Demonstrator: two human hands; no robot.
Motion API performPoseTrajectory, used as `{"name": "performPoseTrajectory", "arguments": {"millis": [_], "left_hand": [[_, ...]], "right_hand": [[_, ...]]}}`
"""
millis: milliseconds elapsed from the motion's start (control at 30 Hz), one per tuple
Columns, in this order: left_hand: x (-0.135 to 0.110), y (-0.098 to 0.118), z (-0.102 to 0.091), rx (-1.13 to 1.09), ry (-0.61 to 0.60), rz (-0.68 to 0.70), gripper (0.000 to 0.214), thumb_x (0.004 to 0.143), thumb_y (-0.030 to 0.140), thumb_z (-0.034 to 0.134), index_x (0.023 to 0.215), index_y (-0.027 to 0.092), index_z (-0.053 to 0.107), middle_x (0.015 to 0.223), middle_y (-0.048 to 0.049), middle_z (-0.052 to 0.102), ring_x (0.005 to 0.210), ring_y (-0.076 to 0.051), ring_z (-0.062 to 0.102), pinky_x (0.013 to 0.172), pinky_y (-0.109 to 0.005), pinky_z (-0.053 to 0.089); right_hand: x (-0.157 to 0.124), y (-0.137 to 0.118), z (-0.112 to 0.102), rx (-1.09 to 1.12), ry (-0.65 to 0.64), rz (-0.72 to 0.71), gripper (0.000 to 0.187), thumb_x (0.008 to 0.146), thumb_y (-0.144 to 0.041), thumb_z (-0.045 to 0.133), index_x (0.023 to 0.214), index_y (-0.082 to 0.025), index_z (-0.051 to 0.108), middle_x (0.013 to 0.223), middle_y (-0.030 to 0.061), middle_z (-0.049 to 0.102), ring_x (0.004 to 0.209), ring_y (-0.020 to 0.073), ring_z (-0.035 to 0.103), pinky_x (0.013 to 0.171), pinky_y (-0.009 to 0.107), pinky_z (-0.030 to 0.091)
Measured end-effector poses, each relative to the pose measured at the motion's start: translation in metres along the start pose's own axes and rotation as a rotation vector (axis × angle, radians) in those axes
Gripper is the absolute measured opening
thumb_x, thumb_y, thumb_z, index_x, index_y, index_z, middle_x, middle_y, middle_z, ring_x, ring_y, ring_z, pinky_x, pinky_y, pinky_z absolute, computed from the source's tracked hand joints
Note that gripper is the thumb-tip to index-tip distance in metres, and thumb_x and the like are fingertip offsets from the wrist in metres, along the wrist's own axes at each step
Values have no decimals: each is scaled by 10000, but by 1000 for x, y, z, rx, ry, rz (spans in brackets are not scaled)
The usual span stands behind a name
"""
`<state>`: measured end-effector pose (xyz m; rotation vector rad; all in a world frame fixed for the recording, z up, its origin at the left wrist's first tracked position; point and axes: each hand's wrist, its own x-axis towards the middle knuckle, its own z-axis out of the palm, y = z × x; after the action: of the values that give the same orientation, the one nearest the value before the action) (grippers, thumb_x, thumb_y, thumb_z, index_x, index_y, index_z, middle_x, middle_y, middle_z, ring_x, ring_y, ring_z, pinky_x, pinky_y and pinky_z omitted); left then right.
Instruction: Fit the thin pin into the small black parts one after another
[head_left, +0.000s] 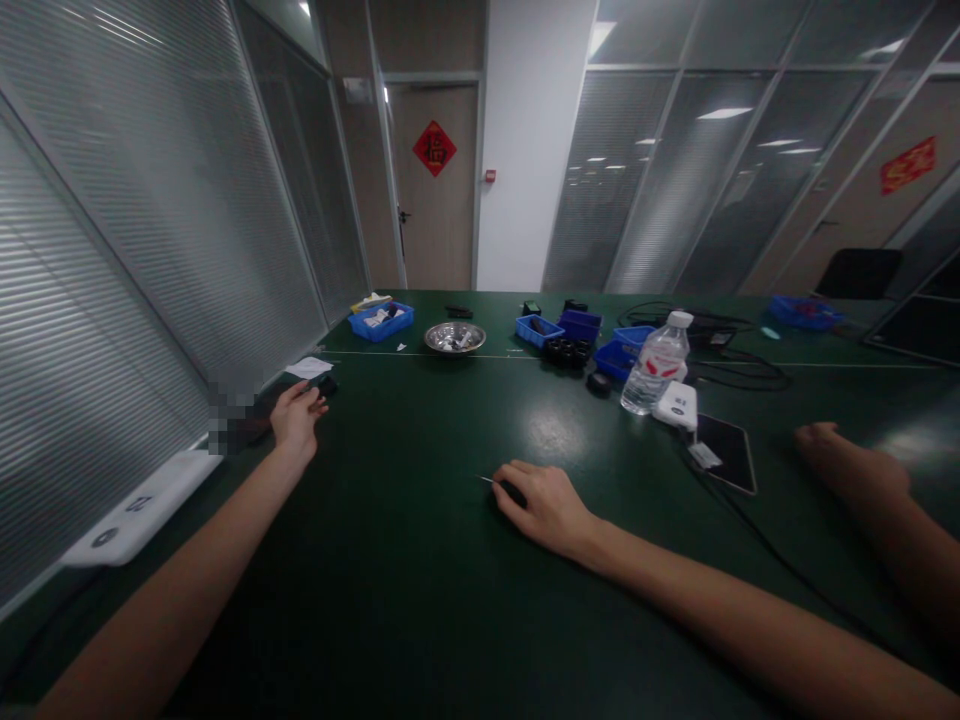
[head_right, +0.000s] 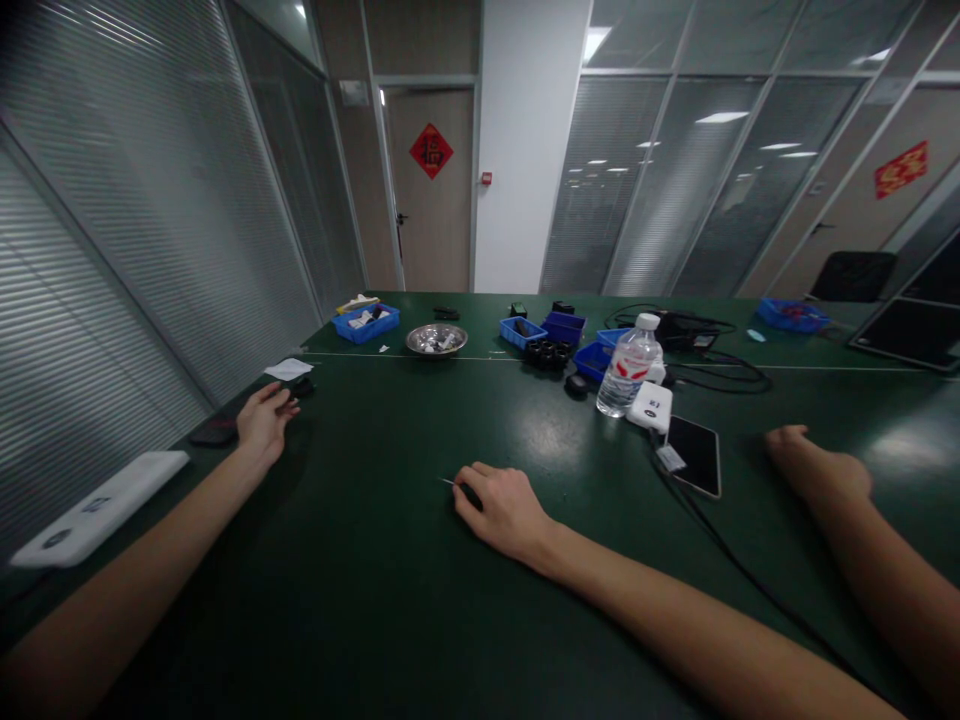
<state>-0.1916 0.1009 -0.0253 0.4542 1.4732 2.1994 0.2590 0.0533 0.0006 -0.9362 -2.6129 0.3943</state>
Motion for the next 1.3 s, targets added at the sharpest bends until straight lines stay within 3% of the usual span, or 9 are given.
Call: {"name": "performPoseTrajectory", "arguments": {"millis": [133,333,500,900,1300], "left_hand": [[-3,3,1,-50,-17,-9,374,735,30,678,1085,160,705,833,-48,668,726,-166,710,690,-280,606],[2,5,2,-120,9,80,298,719,16,699,981,159,700,867,-37,688,896,-180,729,895,-341,615],[9,7,-5,-154,39,125,273,728,12,704,970,133,672,873,-44,694,973,-187,717,968,-369,591],[16,4,-8,-113,59,128,197,772,49,696,951,131,683,900,-70,689,921,-190,726,954,-361,607],[21,0,-6,-62,96,159,200,752,101,708,948,133,685,876,-37,687,791,-133,697,788,-254,600]], "right_hand": [[-1,-1,-2,9,-5,0,254,1045,-333,472,1092,-194,679,952,42,689,720,135,621,648,257,454],[-1,0,0,13,0,-6,243,1044,-332,480,1084,-195,677,951,39,686,727,134,618,657,256,451],[0,1,1,5,5,-12,244,1040,-337,484,1076,-191,676,946,38,685,707,131,605,629,254,434],[-1,-2,-5,20,-9,-5,251,1045,-326,476,1086,-187,680,956,47,690,720,134,619,644,255,462],[-1,1,0,8,-2,-10,244,1046,-332,475,1085,-197,674,949,38,686,724,136,616,659,258,449]]}}
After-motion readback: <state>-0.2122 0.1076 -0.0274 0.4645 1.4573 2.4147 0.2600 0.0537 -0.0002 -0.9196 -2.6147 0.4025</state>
